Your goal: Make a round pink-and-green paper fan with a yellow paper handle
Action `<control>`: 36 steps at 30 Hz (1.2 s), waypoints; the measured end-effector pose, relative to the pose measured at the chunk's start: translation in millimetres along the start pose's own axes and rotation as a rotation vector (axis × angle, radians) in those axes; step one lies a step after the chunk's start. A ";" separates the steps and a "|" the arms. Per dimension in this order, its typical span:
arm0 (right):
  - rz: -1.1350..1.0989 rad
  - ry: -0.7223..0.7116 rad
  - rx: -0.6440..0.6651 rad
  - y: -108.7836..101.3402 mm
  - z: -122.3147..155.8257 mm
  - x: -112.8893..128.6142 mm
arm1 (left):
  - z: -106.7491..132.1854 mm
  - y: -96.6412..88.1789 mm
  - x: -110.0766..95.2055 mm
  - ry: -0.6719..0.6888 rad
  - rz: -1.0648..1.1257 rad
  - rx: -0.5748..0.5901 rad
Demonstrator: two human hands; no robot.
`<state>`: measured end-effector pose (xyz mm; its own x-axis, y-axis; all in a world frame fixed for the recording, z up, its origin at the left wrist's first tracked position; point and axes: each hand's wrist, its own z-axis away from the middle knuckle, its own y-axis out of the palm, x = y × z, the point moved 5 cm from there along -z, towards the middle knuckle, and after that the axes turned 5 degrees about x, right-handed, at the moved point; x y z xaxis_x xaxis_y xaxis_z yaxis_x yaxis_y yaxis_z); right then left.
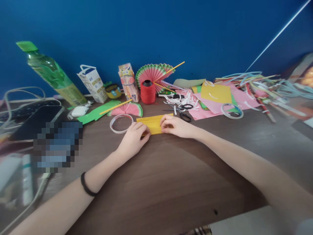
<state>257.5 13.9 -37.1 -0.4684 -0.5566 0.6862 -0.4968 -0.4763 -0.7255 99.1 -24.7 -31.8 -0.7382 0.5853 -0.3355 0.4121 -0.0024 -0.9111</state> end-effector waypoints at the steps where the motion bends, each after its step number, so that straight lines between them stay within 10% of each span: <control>1: 0.013 0.008 -0.009 0.1 -0.4 0.1 | 0.1 0.4 0.3 -0.002 -0.010 -0.002; 36: 0.172 0.009 -0.212 3.0 2.7 2.5 | 2.2 -3.1 4.8 -0.125 -0.017 -0.067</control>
<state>256.9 9.3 -37.7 -0.5654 -0.6104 0.5548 -0.5507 -0.2214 -0.8048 93.0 -23.7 -31.2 -0.8042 0.4794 -0.3513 0.4307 0.0628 -0.9003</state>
